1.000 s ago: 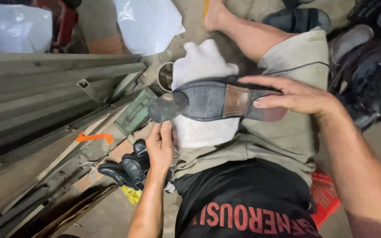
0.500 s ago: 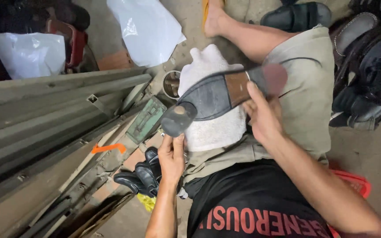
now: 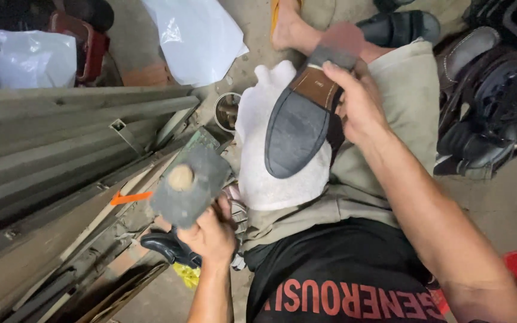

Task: Hammering and shaping the sole of a leather shoe using a hammer and mallet in a workshop.

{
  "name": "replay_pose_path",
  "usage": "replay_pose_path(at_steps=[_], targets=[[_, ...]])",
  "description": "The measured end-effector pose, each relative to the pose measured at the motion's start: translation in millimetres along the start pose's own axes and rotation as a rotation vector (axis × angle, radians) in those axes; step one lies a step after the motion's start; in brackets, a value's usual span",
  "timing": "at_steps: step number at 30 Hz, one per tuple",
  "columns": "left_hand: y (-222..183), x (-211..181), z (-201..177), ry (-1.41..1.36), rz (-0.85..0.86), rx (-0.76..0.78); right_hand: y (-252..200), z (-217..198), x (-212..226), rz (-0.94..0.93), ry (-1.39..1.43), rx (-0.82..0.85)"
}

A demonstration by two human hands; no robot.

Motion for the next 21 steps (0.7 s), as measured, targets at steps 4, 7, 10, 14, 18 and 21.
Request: replay_pose_path(at_steps=[4,7,10,14,18,21], targets=[[-2.8,28.2,40.5,0.534,-0.035,0.449,10.5,34.2,19.4,-0.235,-0.102,0.239],[-1.6,-2.8,61.7,0.394,0.002,0.582,1.1,57.6,42.8,-0.433,-0.267,0.464],[-1.2,19.1,31.7,0.302,0.083,0.353,-26.8,86.2,52.9,-0.458,-0.509,0.58],[17.3,21.4,66.5,0.463,-0.029,0.59,-45.6,94.1,52.6,-0.403,-0.716,0.593],[20.8,18.5,32.1,0.345,0.05,0.304,-40.1,91.3,48.6,-0.415,-0.6,0.625],[29.2,27.2,52.2,0.357,0.035,0.431,-49.7,95.1,51.2,-0.419,-0.693,0.631]])
Point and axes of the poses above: each hand's wrist, its own y-axis towards the middle knuckle, its own z-axis out of the palm, x = y × z, the point moved 10 cm from there along y, towards the middle knuckle, and after that the axes turned 4 degrees about -z, right-handed, at the moved point
